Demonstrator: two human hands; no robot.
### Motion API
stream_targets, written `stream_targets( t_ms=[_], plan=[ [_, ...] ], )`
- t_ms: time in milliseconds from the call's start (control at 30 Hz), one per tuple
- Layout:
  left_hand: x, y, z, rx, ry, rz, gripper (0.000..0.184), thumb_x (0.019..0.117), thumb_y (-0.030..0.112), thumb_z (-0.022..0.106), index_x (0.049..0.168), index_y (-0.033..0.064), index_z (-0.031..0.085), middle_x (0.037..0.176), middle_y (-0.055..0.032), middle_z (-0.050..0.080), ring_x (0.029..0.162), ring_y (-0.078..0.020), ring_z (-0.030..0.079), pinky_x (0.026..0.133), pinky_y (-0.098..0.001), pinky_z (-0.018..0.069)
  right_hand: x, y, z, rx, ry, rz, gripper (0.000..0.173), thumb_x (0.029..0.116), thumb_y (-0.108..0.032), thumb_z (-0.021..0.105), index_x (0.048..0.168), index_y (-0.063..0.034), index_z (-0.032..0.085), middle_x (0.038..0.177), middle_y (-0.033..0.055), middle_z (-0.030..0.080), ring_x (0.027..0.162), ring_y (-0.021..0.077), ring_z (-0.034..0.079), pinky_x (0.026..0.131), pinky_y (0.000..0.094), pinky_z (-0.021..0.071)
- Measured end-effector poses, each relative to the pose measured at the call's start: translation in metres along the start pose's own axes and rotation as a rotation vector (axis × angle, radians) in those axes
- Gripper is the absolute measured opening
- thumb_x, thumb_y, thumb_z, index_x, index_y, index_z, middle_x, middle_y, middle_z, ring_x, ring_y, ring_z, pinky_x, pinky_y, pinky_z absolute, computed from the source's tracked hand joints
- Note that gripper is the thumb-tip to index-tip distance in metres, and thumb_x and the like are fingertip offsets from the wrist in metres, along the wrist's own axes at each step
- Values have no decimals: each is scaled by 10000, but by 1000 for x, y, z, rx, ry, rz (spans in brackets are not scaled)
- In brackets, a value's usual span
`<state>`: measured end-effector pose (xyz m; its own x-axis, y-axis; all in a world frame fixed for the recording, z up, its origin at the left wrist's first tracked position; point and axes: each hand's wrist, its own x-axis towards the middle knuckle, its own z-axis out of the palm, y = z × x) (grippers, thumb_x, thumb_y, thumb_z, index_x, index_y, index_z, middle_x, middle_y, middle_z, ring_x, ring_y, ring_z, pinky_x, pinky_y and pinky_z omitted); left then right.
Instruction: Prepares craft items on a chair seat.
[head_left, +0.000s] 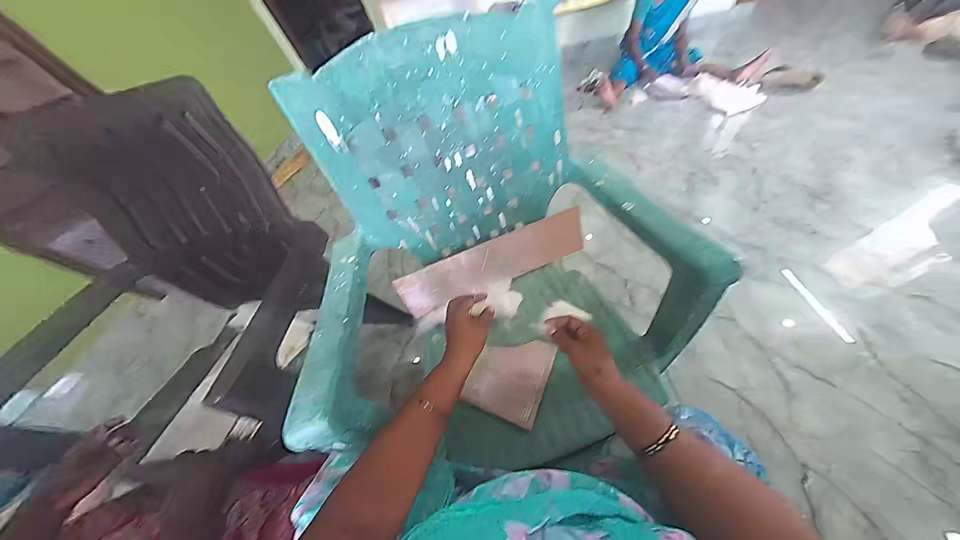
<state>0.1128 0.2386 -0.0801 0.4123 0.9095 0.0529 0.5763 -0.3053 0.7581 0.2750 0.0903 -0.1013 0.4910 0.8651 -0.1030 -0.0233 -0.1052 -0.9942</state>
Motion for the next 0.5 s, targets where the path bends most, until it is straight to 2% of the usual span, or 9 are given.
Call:
stream_targets(
  t_ms=[100, 167, 233, 300, 367, 500],
  plan=[
    [-37, 7, -3, -61, -177, 65, 421, 993, 306, 658, 1310, 29, 657, 1308, -200, 615, 985, -253, 634, 867, -427, 528, -6, 1, 7, -18, -105, -53, 216, 981, -73, 621, 1149, 52, 674, 1036, 126, 692, 917, 136, 642, 865, 321, 533],
    [-57, 5, -1, -138, -305, 44, 453, 980, 313, 682, 1338, 41, 631, 1290, -132, 647, 889, -169, 632, 810, -372, 531, -11, 5, 12, -23, -151, -93, 209, 959, -74, 651, 1125, 50, 677, 1021, 126, 692, 910, 140, 645, 858, 327, 536],
    [-70, -1, 3, -199, -363, 27, 434, 959, 288, 706, 1315, 49, 641, 1230, -78, 681, 821, -107, 632, 756, -317, 537, -16, 8, 16, -2, -182, -119, 203, 950, -70, 671, 1112, 51, 671, 1010, 124, 690, 903, 143, 646, 850, 328, 540],
    [-81, -6, 9, -282, -340, -23, 326, 950, 228, 716, 1211, 37, 673, 1074, -48, 698, 737, -78, 600, 664, -272, 508, -23, 8, 20, 67, -198, -88, 186, 955, -53, 670, 1108, 51, 652, 963, 98, 672, 853, 113, 619, 810, 298, 525],
    [-89, -8, 12, -393, -294, -102, 195, 974, 156, 684, 1112, 21, 664, 890, -22, 648, 634, -53, 536, 551, -222, 442, -29, 10, 26, 151, -200, -65, 163, 953, -42, 663, 1092, 37, 632, 896, 55, 646, 779, 78, 581, 735, 265, 494],
    [-104, -7, 12, -619, -215, -224, 124, 1022, 92, 599, 1117, 28, 648, 862, -14, 657, 532, -20, 479, 452, -168, 370, -40, 15, 33, 210, -243, -85, 183, 963, -61, 659, 1114, 31, 616, 893, 43, 646, 764, 68, 569, 713, 261, 480]
  ],
)
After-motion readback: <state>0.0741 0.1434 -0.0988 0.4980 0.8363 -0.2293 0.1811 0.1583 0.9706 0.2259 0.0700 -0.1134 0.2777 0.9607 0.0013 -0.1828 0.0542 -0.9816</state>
